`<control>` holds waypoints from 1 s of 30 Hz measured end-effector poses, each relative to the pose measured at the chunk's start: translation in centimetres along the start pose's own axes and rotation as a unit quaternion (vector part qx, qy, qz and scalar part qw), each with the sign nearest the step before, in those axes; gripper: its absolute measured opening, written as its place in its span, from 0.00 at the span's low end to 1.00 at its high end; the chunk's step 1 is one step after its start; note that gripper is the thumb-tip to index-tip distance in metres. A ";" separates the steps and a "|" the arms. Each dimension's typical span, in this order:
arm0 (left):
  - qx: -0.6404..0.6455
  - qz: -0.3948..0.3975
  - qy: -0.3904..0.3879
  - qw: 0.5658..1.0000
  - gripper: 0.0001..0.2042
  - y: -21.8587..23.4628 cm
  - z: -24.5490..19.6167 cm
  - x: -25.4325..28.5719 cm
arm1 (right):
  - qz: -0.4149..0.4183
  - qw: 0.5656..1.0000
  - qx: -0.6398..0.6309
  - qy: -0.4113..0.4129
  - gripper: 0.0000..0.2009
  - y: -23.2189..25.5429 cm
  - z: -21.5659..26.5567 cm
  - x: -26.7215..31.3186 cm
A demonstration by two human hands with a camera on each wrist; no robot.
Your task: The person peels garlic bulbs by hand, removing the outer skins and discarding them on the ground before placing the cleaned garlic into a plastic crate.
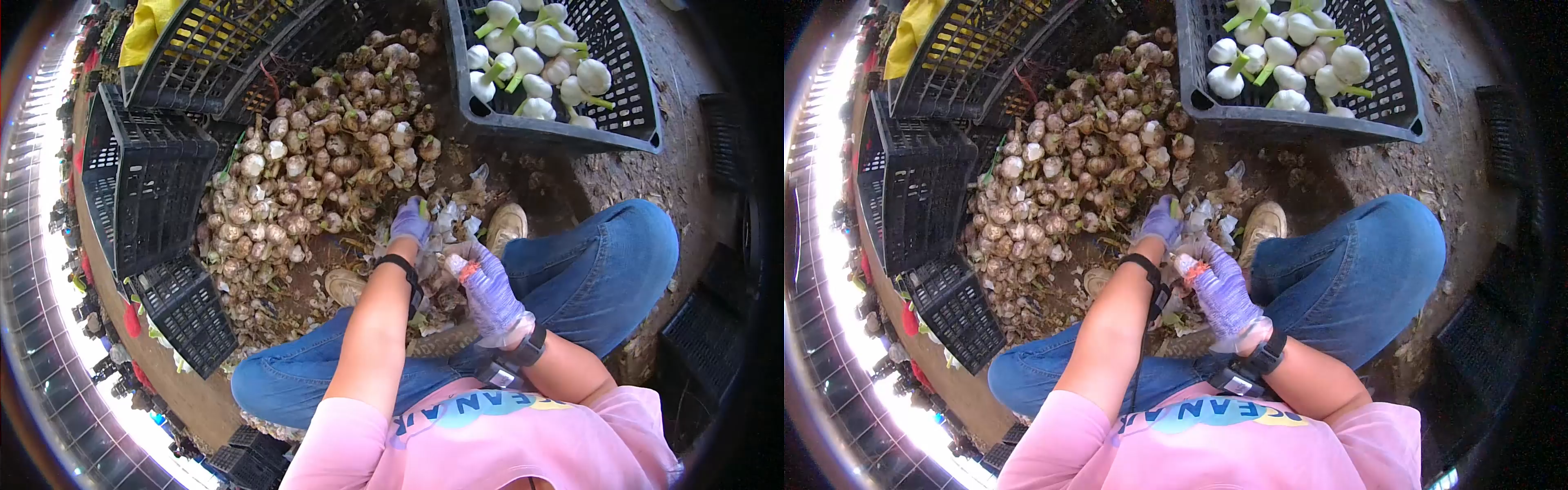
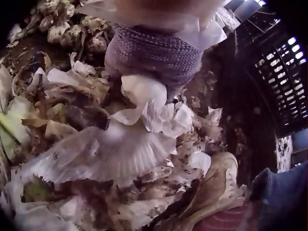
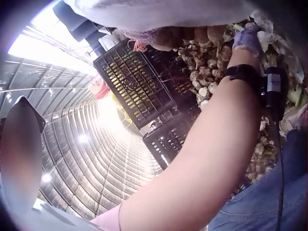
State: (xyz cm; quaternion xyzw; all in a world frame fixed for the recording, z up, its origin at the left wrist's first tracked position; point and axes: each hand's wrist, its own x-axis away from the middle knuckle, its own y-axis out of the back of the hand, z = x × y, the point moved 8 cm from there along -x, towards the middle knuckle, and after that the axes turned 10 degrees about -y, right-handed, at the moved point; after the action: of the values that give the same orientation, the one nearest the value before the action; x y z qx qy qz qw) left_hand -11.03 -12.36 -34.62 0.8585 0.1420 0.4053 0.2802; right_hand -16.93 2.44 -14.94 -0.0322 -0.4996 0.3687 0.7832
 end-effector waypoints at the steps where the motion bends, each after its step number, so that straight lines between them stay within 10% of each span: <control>1: 0.014 -0.019 -0.002 1.000 0.34 0.6 -0.4 0.5 | -0.021 1.000 -0.012 0.008 0.10 0.9 -0.9 -0.8; 6: 0.209 -0.060 -0.033 0.976 0.34 6.8 -5.0 7.7 | -0.001 0.999 -0.050 -0.001 0.17 0.2 -0.1 -0.4; 11: -0.051 -0.108 -0.207 0.971 0.31 14.9 -14.8 19.6 | 0.026 0.985 -0.150 -0.083 0.13 -1.4 -1.8 1.0; 19: 0.070 -0.244 -0.310 0.916 0.32 16.9 -16.3 27.5 | 0.211 0.955 -0.179 -0.105 0.15 -4.3 -0.4 4.4; 21: 0.046 -0.261 -0.321 0.909 0.33 16.7 -16.7 28.5 | 0.147 0.967 0.132 0.162 0.16 -5.1 2.4 5.9; 30: 0.029 -0.313 -0.397 0.862 0.34 16.2 -18.0 30.6 | 0.172 0.984 0.003 0.049 0.15 -5.6 3.9 8.3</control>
State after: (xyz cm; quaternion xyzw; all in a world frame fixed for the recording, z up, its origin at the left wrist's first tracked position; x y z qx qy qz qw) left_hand -5.36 -4.35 3.16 0.8649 0.2922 -0.0833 0.3997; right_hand -15.09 2.18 -4.39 -0.1335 -0.4465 0.4973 0.7318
